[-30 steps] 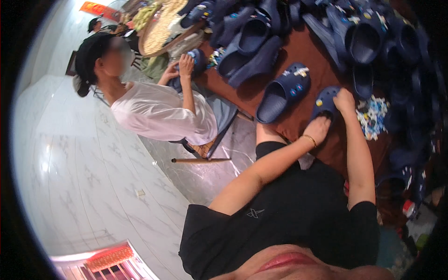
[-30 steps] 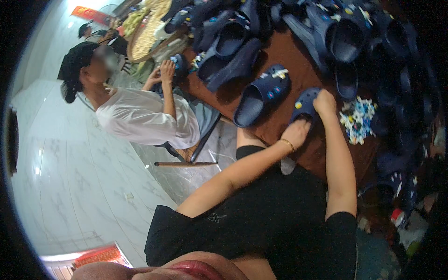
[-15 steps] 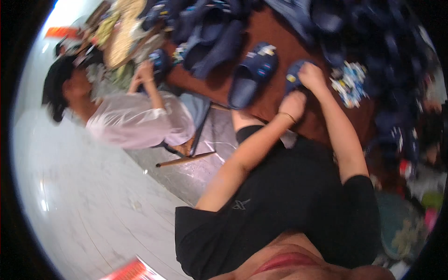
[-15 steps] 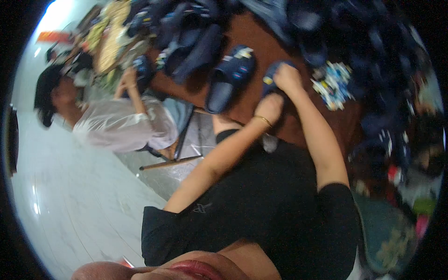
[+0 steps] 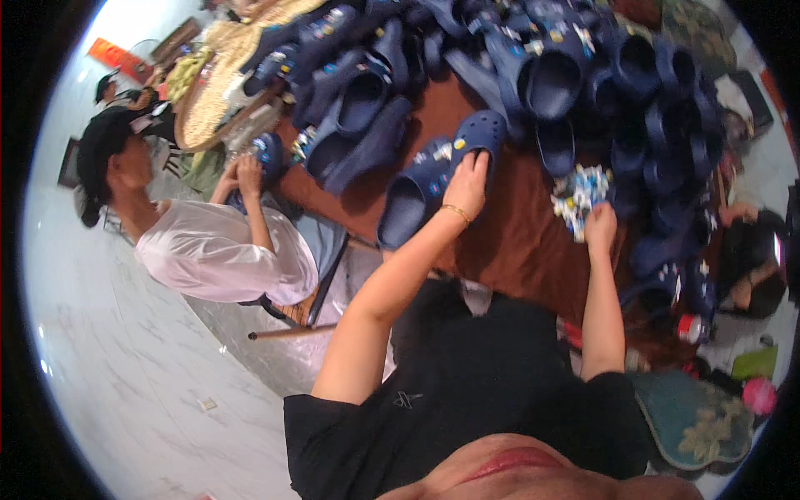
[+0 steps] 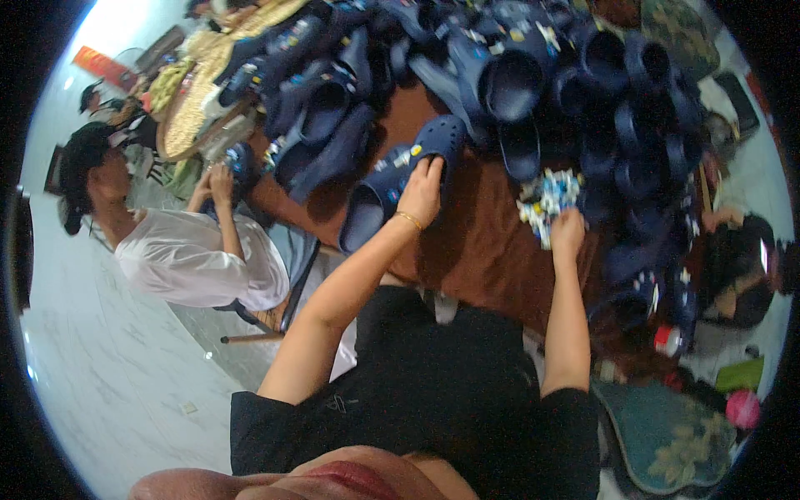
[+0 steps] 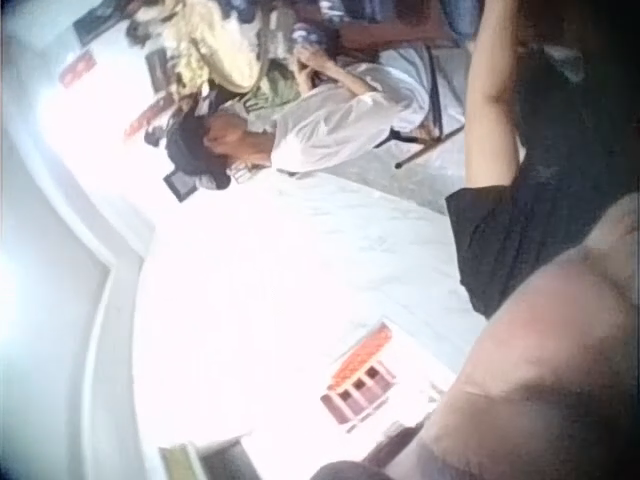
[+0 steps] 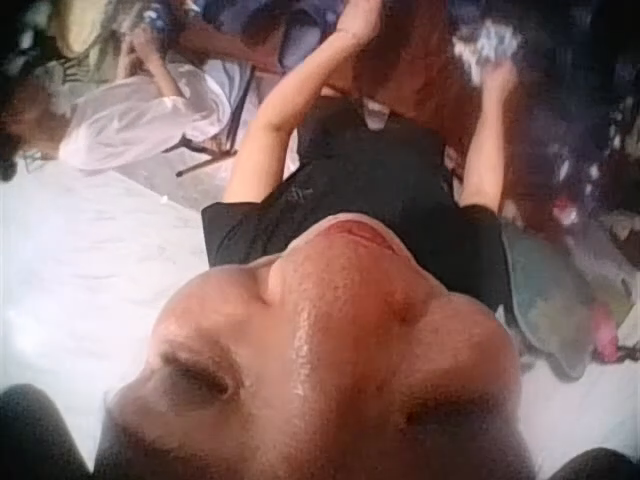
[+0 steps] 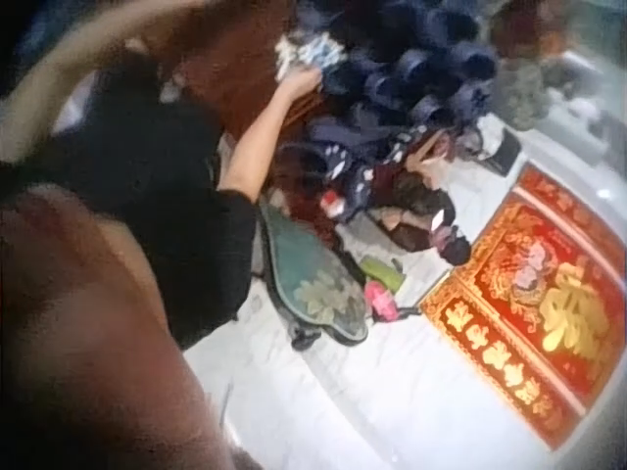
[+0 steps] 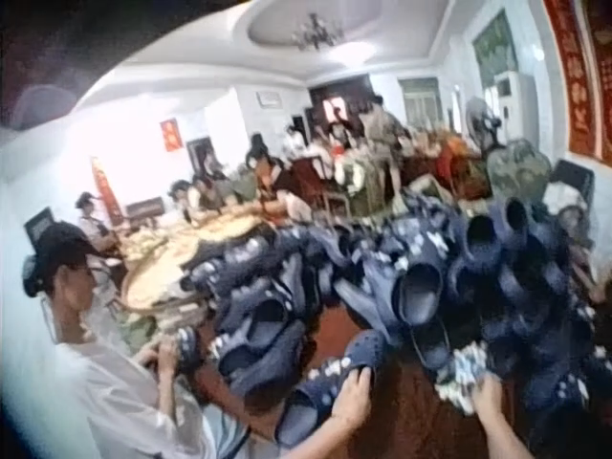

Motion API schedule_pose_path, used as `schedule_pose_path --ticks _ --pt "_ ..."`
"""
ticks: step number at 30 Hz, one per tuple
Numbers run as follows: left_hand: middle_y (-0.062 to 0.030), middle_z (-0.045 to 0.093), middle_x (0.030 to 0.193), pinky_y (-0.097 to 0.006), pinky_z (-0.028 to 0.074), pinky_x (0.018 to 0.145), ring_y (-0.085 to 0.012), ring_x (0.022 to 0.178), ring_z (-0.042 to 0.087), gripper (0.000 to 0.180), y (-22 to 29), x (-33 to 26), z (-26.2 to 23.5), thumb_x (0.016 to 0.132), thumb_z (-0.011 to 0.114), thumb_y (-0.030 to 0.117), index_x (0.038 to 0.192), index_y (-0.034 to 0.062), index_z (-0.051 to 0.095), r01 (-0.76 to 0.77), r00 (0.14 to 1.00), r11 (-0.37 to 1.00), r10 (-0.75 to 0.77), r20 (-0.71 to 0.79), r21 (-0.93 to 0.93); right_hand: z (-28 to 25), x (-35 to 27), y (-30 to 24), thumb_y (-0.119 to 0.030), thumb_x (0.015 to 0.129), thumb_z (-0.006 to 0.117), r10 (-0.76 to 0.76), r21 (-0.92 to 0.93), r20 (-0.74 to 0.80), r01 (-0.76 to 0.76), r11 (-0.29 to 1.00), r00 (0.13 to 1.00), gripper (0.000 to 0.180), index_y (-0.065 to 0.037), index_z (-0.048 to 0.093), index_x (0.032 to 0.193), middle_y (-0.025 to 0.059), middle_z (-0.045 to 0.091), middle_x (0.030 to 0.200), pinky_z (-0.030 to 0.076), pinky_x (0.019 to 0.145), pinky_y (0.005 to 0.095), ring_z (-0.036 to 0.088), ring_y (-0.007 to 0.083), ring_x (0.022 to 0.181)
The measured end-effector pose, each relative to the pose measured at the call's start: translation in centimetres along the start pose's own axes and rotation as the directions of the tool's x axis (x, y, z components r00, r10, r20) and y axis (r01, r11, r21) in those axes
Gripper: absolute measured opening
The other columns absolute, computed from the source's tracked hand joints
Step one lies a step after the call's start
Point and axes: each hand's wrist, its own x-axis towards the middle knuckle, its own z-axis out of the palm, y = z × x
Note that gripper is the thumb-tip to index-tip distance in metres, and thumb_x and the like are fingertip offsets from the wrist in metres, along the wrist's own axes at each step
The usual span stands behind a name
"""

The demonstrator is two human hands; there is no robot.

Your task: Attaching decorative charms to blue clog-style shoes.

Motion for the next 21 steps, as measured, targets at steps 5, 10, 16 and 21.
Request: schedule_pose_path --ticks 5,10,16,21 --pt "-0.0254 0.042 0.112 -0.042 0.041 0.083 -0.0389 0.097 0.049 0.051 1.4 1.5 -1.9 0.069 0.044 -0.007 0.119 0.0010 0.034 -0.030 1.000 0.999 0.030 -0.005 -0.029 -0.7 -1.1 0.2 -0.006 0.072 0.053 0.108 -0.104 0.095 -0.098 0.990 0.990 0.012 -0.006 0.055 0.084 0.0135 0.053 0.100 0.038 0.081 0.0419 0.047 0.0345 0.094" --pt "-0.0238 0.042 0.114 -0.040 0.041 0.085 -0.0375 0.099 0.049 0.048 1.0 -4.3 2.0 0.072 0.042 -0.004 0.120 0.0002 0.035 -0.026 0.980 1.000 0.025 0.195 0.000 -0.7 -1.9 -2.5 -0.009 0.070 0.059 0.040 -0.245 0.101 -0.014 0.969 0.994 0.024 -0.011 0.058 0.094 0.0080 0.051 0.114 0.032 0.091 0.0468 0.037 0.0305 0.113" --pt "-0.0178 0.049 0.115 -0.035 0.038 0.093 -0.0294 0.108 0.048 0.040 -1.4 -9.4 3.6 0.075 0.042 0.002 0.114 -0.0019 0.045 -0.224 0.953 0.973 0.206 0.224 0.058 0.9 -1.7 -4.3 -0.004 0.068 0.056 -0.203 -0.079 -0.079 0.197 0.977 0.976 0.022 -0.007 0.057 0.090 0.0141 0.052 0.106 0.035 0.087 0.0416 0.045 0.0339 0.102" --pt "-0.0134 0.054 0.092 -0.040 0.041 0.075 -0.0299 0.086 0.051 0.032 0.2 -9.1 0.9 0.068 0.057 0.006 0.099 0.0035 0.052 -0.044 0.986 0.998 0.050 -0.159 0.042 2.0 -0.8 -9.6 -0.002 0.074 0.051 -0.312 0.381 -0.051 0.307 0.872 0.949 0.014 -0.002 0.059 0.085 0.0140 0.057 0.091 0.041 0.082 0.0350 0.053 0.0302 0.089"
